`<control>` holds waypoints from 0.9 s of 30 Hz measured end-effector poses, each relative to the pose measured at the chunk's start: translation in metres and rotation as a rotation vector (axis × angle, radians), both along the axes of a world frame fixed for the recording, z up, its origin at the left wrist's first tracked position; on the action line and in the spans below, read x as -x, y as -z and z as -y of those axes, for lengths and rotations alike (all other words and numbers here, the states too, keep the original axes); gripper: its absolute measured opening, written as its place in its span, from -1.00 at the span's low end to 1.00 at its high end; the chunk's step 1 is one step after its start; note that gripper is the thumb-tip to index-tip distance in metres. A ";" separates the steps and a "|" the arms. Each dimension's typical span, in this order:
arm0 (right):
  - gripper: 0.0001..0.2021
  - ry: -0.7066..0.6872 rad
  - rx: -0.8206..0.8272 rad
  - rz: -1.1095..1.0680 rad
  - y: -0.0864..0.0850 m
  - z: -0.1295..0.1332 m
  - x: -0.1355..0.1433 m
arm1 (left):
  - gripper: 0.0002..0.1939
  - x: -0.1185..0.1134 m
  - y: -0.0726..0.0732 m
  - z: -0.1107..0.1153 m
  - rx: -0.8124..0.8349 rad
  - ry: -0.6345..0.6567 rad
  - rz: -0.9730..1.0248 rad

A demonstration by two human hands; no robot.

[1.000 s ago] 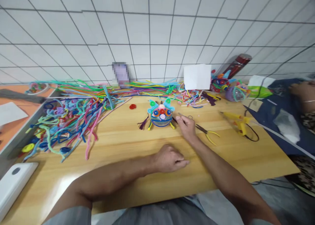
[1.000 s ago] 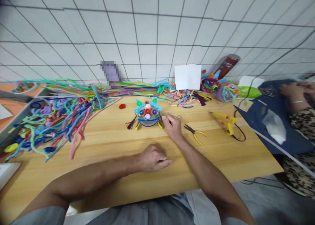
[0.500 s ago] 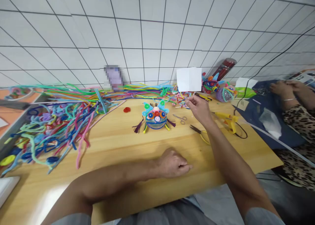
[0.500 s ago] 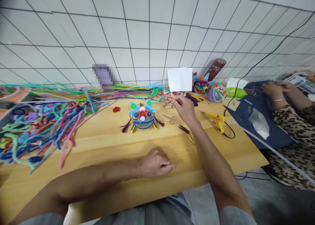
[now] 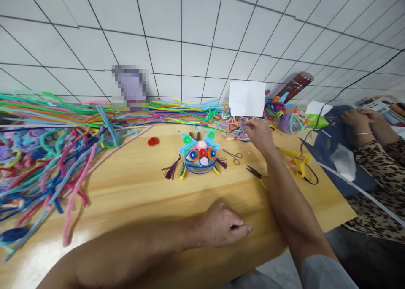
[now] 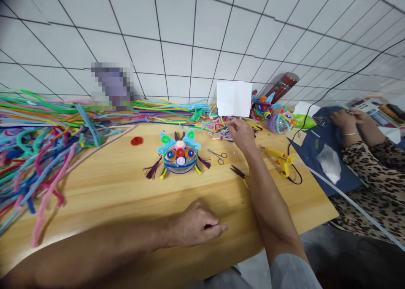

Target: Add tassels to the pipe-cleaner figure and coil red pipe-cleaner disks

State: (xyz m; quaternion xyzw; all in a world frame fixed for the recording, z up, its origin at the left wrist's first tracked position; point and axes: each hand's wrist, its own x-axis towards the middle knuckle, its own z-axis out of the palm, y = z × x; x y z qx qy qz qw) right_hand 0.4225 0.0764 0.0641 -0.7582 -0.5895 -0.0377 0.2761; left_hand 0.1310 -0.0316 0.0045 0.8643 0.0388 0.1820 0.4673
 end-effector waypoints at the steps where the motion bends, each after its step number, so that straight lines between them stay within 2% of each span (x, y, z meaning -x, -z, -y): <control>1: -0.76 0.014 0.005 0.008 0.002 0.000 -0.004 | -0.44 0.000 0.000 0.000 0.014 0.000 0.004; 4: -0.73 0.048 0.054 0.048 0.004 0.002 -0.016 | -0.45 0.001 0.002 0.001 0.056 0.002 0.026; 9: -0.72 0.107 0.169 0.081 -0.006 0.013 -0.043 | -0.47 0.003 0.000 0.000 0.075 0.013 0.057; 13: -0.78 0.089 0.253 0.041 -0.008 0.020 -0.057 | -0.46 0.005 -0.003 -0.001 0.045 0.036 0.025; 19: -0.75 0.050 0.234 0.027 -0.003 0.014 -0.050 | -0.46 0.006 -0.004 -0.001 0.003 0.040 -0.003; 25: -0.80 -0.008 0.456 0.006 -0.004 0.018 -0.049 | -0.46 0.007 -0.006 -0.002 0.023 0.053 -0.018; 27: -0.82 -0.030 0.484 -0.012 -0.005 0.019 -0.050 | -0.46 0.006 -0.006 -0.001 0.026 0.056 -0.023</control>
